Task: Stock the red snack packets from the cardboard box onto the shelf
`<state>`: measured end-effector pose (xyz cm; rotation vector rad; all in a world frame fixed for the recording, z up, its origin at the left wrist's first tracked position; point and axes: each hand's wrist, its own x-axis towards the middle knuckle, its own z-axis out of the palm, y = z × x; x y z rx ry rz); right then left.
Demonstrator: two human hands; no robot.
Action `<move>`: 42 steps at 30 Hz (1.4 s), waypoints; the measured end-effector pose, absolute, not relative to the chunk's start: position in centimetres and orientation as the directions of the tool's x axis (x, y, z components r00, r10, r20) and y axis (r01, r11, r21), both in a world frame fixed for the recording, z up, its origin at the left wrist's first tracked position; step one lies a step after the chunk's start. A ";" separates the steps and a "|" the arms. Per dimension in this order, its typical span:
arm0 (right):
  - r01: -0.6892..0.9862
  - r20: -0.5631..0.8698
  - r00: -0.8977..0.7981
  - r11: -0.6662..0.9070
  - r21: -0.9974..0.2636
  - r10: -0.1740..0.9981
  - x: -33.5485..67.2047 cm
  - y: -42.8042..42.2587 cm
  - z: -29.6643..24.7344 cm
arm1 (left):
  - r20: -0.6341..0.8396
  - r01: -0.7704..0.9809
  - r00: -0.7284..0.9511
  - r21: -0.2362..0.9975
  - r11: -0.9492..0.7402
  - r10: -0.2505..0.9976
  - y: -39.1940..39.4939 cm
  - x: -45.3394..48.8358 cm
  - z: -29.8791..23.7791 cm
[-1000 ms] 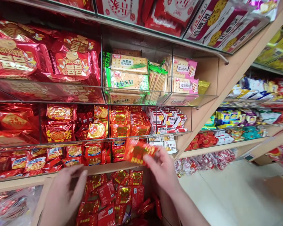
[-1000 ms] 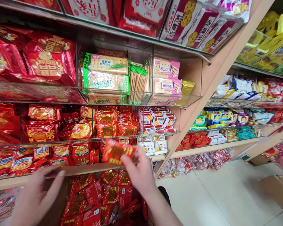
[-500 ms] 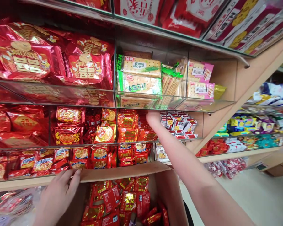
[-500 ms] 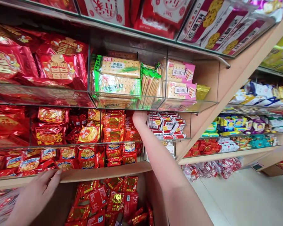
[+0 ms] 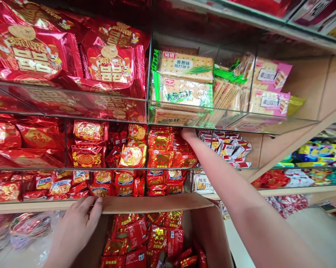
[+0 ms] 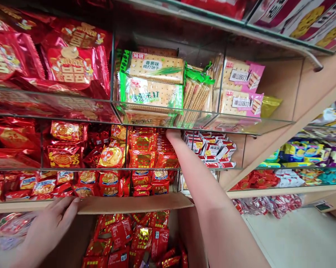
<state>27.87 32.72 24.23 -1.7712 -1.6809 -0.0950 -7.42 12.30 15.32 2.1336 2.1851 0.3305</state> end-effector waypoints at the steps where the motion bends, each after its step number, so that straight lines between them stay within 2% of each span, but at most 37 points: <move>1: 0.903 0.481 0.170 0.060 -0.426 0.860 27.9 32.7 24.3 | 0.104 0.981 -0.032 0.193 0.012 0.994 12.3 -7.4 15.4; 7: 0.899 0.444 0.189 0.027 -0.437 0.876 27.6 30.7 26.2 | 0.167 0.988 -0.017 0.155 -0.009 0.986 12.2 -7.8 15.0; 11: 0.913 0.503 0.168 0.059 -0.404 0.848 25.8 22.6 26.6 | 0.158 0.989 -0.008 0.149 -0.015 0.987 12.1 -7.8 15.0; 13: 0.881 0.623 -0.034 0.318 -0.350 0.781 24.0 16.0 24.8 | 0.142 0.987 -0.001 0.157 -0.021 0.990 12.0 -7.6 15.3; 14: 0.830 0.611 -0.152 0.436 -0.348 0.777 22.9 12.6 23.2 | 0.133 0.986 -0.002 0.163 -0.020 0.991 12.0 -7.4 15.5; 16: 0.664 0.400 -0.579 0.695 -0.274 0.711 21.0 6.8 18.8 | 0.124 0.985 -0.025 0.174 0.004 0.992 11.8 -7.1 15.9; 17: 0.601 0.252 -0.713 0.755 -0.261 0.655 20.2 4.8 16.2 | 0.122 0.984 -0.033 0.177 0.011 0.992 11.8 -7.0 16.0; 18: 0.619 0.139 -0.729 0.732 -0.286 0.671 19.7 3.5 13.6 | 0.120 0.984 -0.034 0.179 0.012 0.992 11.7 -6.9 16.2; 20: 0.814 -0.020 -0.501 0.464 -0.350 0.865 19.3 2.9 8.7 | 0.124 0.983 -0.020 0.181 -0.002 0.992 11.6 -6.9 16.3; 21: 0.907 -0.108 -0.321 0.273 -0.320 0.941 19.4 3.4 6.6 | 0.133 0.983 -0.005 0.180 -0.020 0.991 11.5 -6.9 16.3; 23: 0.967 -0.202 -0.024 -0.029 -0.254 0.979 19.9 4.9 3.5 | 0.161 0.983 0.016 0.175 -0.044 0.987 11.3 -7.0 16.3; 25: 0.955 -0.230 0.113 -0.170 -0.245 0.967 20.3 6.2 1.6 | 0.187 0.984 0.022 0.172 -0.055 0.982 11.2 -7.2 16.2; 34: 0.870 -0.232 0.272 -0.341 -0.355 0.934 21.1 5.6 0.0 | 0.182 0.973 0.023 0.220 -0.064 0.983 10.3 -6.9 16.6; 39: 0.811 -0.273 0.161 -0.285 -0.511 0.948 21.9 5.5 0.8 | 0.228 0.965 0.036 0.245 -0.093 0.973 10.7 -7.4 16.4; 42: 0.787 -0.198 0.141 -0.231 -0.573 0.970 22.1 4.6 3.2 | 0.354 0.947 0.021 0.293 -0.132 0.935 10.2 -7.7 16.1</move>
